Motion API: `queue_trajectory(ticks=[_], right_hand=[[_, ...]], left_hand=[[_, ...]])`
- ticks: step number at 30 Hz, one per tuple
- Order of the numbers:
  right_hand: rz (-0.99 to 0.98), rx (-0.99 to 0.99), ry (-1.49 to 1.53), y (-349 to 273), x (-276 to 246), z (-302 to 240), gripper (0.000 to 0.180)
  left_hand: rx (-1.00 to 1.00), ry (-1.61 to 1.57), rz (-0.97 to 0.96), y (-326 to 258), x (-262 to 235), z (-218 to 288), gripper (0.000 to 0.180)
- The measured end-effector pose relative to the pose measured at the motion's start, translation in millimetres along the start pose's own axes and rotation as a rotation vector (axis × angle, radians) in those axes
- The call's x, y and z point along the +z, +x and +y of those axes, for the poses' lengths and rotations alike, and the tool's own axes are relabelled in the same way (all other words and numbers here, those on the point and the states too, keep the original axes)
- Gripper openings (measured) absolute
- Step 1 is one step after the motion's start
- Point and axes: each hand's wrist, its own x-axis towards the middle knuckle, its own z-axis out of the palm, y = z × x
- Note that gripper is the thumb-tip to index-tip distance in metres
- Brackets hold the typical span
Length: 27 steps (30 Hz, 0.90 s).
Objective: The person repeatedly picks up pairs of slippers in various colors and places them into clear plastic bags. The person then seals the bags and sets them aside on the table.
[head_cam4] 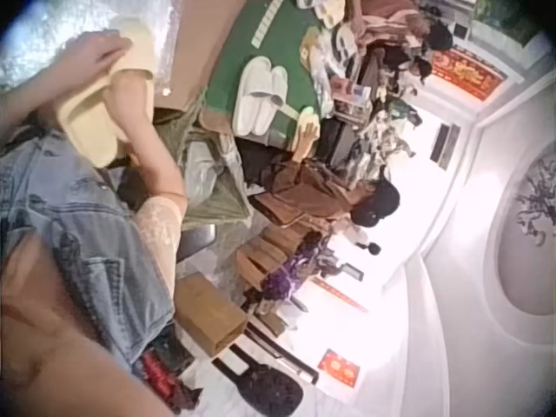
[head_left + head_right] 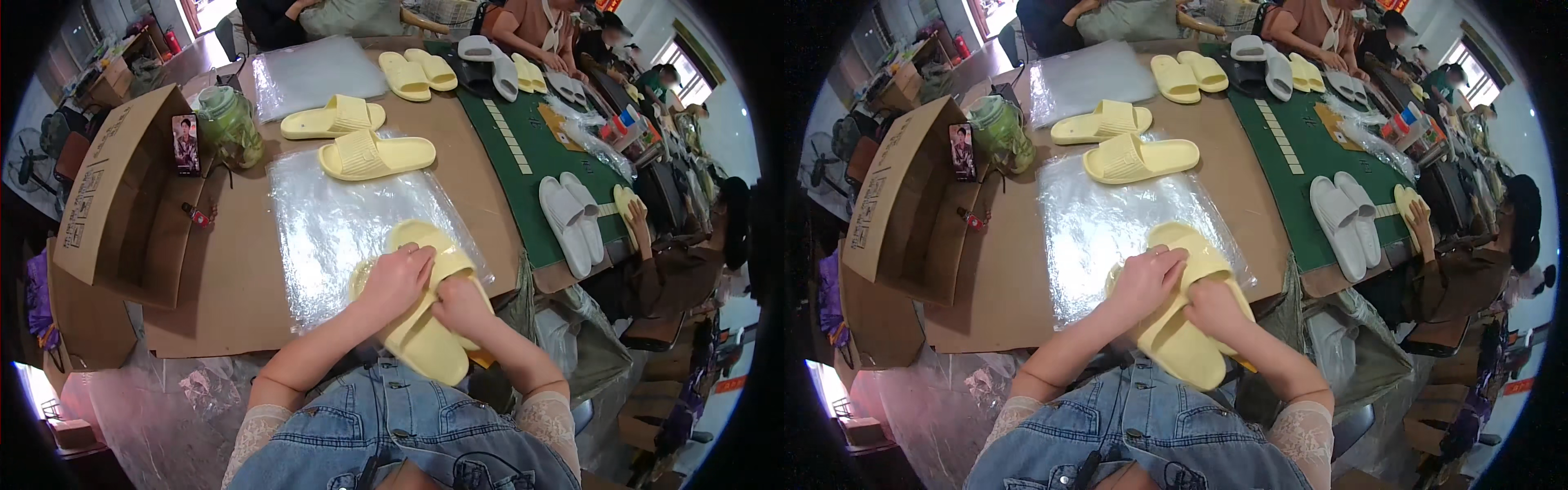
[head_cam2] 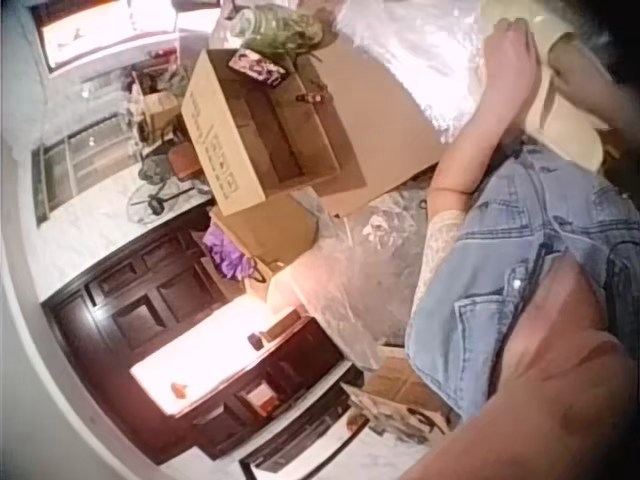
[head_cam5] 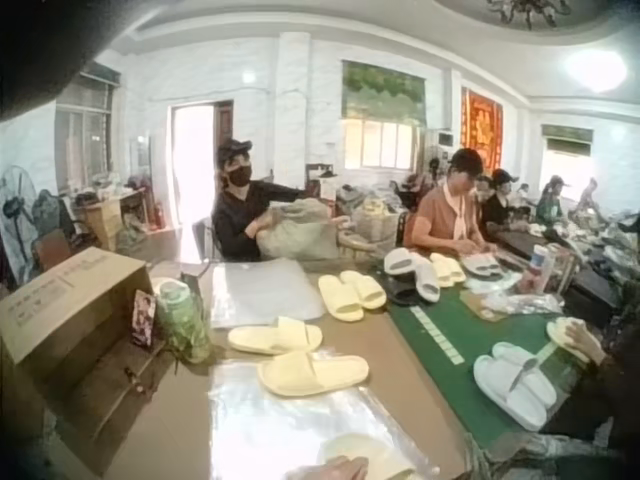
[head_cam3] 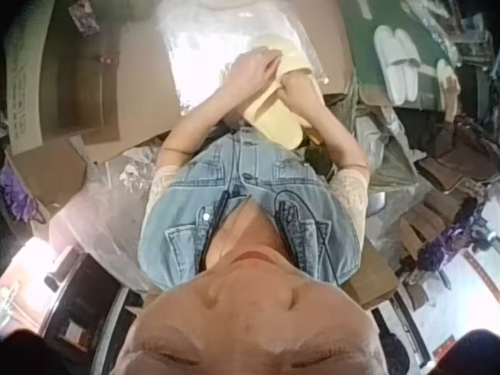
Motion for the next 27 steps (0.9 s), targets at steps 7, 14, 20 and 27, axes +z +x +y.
queue_trajectory(ticks=[7, 14, 20, 27], right_hand=[[0.057, -0.120, -0.004, 45, 32, 9, 0.017], [0.214, 0.073, 0.061, 73, 31, -27, 0.021], [0.412, 0.185, 0.019, 105, 21, -18, 0.024], [0.348, 0.261, 0.092, 135, 27, 7, 0.035]], left_hand=[[0.102, -0.109, -0.027, -18, 4, 24, 0.024], [0.227, -0.392, -0.198, -44, -4, 56, 0.026], [0.225, -0.371, -0.309, -48, -9, 55, 0.030], [0.156, -0.142, -0.234, -29, -38, 26, 0.045]])
